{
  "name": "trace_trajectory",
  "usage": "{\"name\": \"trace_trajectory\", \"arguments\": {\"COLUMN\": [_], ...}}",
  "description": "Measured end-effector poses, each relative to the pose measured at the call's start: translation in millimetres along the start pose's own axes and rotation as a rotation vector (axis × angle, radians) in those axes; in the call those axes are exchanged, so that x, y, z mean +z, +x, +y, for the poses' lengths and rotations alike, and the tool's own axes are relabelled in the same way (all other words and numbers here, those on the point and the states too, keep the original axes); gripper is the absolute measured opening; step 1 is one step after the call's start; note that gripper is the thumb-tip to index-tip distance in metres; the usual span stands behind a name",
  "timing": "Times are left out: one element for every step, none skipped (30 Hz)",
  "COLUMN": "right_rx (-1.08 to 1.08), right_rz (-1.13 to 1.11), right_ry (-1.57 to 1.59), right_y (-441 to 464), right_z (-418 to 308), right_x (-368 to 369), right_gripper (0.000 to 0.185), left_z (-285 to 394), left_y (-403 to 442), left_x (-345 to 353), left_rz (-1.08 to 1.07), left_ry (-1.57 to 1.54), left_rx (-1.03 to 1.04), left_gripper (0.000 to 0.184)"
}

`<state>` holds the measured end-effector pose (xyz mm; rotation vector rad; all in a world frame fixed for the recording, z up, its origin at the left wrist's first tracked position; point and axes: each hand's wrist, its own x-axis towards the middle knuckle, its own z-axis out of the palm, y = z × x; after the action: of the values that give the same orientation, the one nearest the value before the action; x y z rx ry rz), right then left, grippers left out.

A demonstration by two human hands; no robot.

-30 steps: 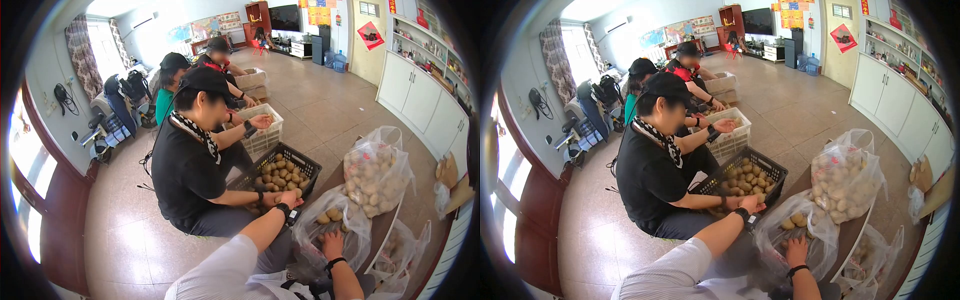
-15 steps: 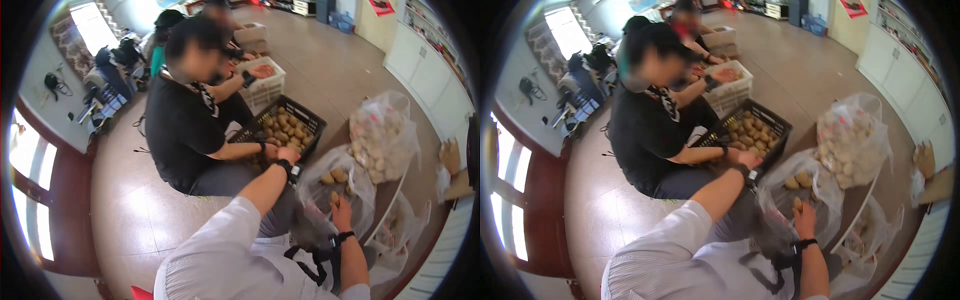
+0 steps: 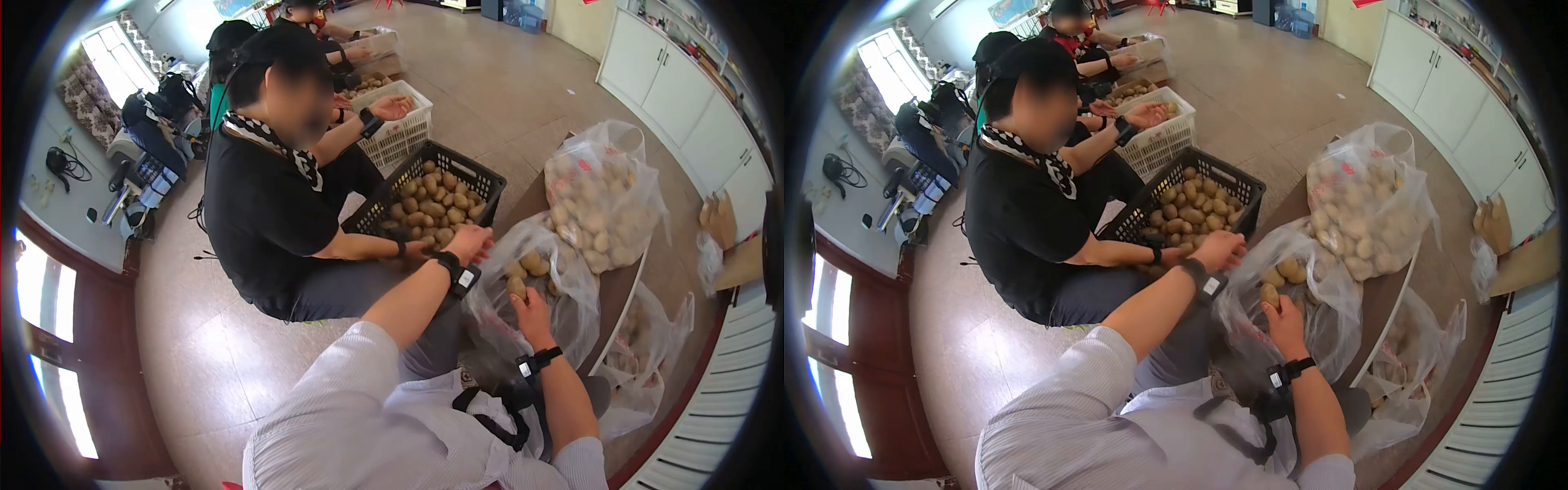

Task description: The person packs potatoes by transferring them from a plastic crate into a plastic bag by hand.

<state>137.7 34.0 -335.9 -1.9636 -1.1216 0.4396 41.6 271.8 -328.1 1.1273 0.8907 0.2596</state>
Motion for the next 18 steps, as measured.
{"name": "trace_trajectory", "arguments": {"right_rx": [-0.018,-0.025,-0.043,-0.059,-0.061,-0.059,-0.055,-0.057,0.005,0.066,0.063,0.060,0.057,0.055,0.032,0.010,0.009,-0.034], "right_rz": [0.018,0.021,0.022,0.021,0.021,0.013,0.005,0.004,-0.015,-0.034,-0.033,0.008,0.046,0.046,0.084,0.122,0.122,0.107], "right_ry": [0.015,0.017,0.032,0.047,0.048,0.042,0.038,0.039,0.098,0.156,0.158,0.256,0.355,0.355,0.352,0.348,0.350,0.206], "right_y": [4,8,12,15,19,22,25,28,30,32,35,36,36,36,36,35,32,29], "right_z": [-4,-6,-7,-8,-12,-17,-21,-22,-25,-27,-24,-19,-15,-9,-3,4,9,15], "right_x": [1,2,4,4,3,3,3,4,4,5,7,13,17,21,24,25,22,19], "right_gripper": [0.030,0.030,0.030,0.030,0.030,0.030,0.029,0.029,0.030,0.031,0.031,0.031,0.032,0.032,0.034,0.036,0.036,0.038], "left_z": [3,5,8,11,13,14,14,16,20,22,21,20,19,20,19,18,15,11], "left_y": [-4,-8,-14,-19,-22,-25,-27,-31,-34,-37,-35,-33,-31,-32,-28,-25,-20,-13], "left_x": [3,7,11,15,19,21,25,27,29,31,31,29,28,27,25,22,19,15], "left_rz": [0.003,-0.095,-0.195,-0.193,-0.258,-0.323,-0.352,-0.351,-0.400,-0.450,-0.472,-0.471,-0.467,-0.462,-0.460,-0.444,-0.428,-0.426], "left_ry": [0.004,0.084,0.164,0.166,0.211,0.258,0.258,0.259,0.297,0.335,0.303,0.305,0.282,0.258,0.259,0.218,0.177,0.179], "left_rx": [0.008,0.024,0.037,0.039,0.015,-0.009,-0.015,-0.014,-0.037,-0.059,-0.060,-0.058,-0.063,-0.069,-0.067,-0.068,-0.068,-0.067], "left_gripper": [0.037,0.037,0.037,0.037,0.036,0.036,0.035,0.035,0.035,0.035,0.036,0.036,0.037,0.037,0.037,0.038,0.039,0.039]}}
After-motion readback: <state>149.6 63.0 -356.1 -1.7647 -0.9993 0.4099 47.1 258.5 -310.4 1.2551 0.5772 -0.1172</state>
